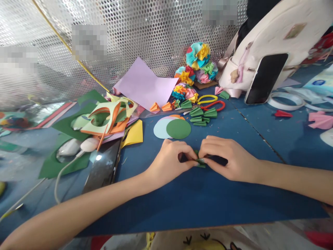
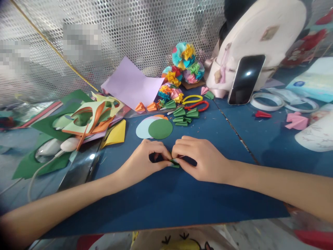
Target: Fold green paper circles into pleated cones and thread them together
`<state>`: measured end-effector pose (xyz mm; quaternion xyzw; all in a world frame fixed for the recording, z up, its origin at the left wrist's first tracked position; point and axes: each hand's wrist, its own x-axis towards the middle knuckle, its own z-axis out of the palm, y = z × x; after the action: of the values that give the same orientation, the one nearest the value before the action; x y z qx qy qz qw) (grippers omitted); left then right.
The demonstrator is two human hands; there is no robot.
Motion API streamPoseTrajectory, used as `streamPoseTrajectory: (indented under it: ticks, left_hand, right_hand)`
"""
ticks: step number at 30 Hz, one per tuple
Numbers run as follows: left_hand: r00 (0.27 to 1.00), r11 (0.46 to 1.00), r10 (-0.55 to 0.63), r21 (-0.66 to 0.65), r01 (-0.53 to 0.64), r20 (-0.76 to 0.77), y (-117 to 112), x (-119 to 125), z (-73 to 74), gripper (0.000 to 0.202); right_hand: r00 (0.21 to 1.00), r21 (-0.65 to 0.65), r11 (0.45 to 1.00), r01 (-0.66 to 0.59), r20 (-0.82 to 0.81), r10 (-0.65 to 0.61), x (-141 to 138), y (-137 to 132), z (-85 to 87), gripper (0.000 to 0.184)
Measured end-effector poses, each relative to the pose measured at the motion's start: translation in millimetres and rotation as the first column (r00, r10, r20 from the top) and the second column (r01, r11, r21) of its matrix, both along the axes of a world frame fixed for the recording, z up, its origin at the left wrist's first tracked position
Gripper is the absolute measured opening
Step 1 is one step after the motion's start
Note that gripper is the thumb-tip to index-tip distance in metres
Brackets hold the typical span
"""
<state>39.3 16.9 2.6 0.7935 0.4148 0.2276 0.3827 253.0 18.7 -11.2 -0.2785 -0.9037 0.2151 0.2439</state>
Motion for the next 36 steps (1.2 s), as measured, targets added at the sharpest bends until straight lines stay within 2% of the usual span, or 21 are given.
streamPoseTrajectory:
  ticks: [4, 14, 21, 27, 36]
  left_hand:
    - [0.999, 1.0, 0.015, 0.009, -0.014, -0.052, 1, -3, -0.8, 0.009]
    - [0.999, 1.0, 0.014, -0.007, -0.014, -0.037, 1, -2, -1.8, 0.013]
    - [0.999, 0.997, 0.037, -0.062, -0.037, -0.01, 2, -2, -1.1, 0.012]
    - [0.999, 0.992, 0.047, -0.117, -0.049, -0.024, 3, -3, 1.6, 0.008]
    - [0.999, 0.993, 0.034, -0.111, -0.037, -0.031, 3, -1, -1.1, 0.008]
  right_hand:
    - [1.0, 0.005, 1.0, 0.01, -0.02, -0.01, 3, 3, -0.2, 0.011]
    - [1.0, -0.009, 1.0, -0.003, 0.003, 0.003, 5, 7, -2.0, 0.011]
    - [1.0, -0.09, 0.996, -0.002, -0.005, 0.002, 7, 10, 1.4, 0.007]
    - [0.996, -0.16, 0.987, -0.021, -0.085, 0.007, 11, 19, 2.9, 0.019]
    - [1.0, -0.051, 0.999, 0.01, -0.012, -0.011, 7, 14, 0.5, 0.022]
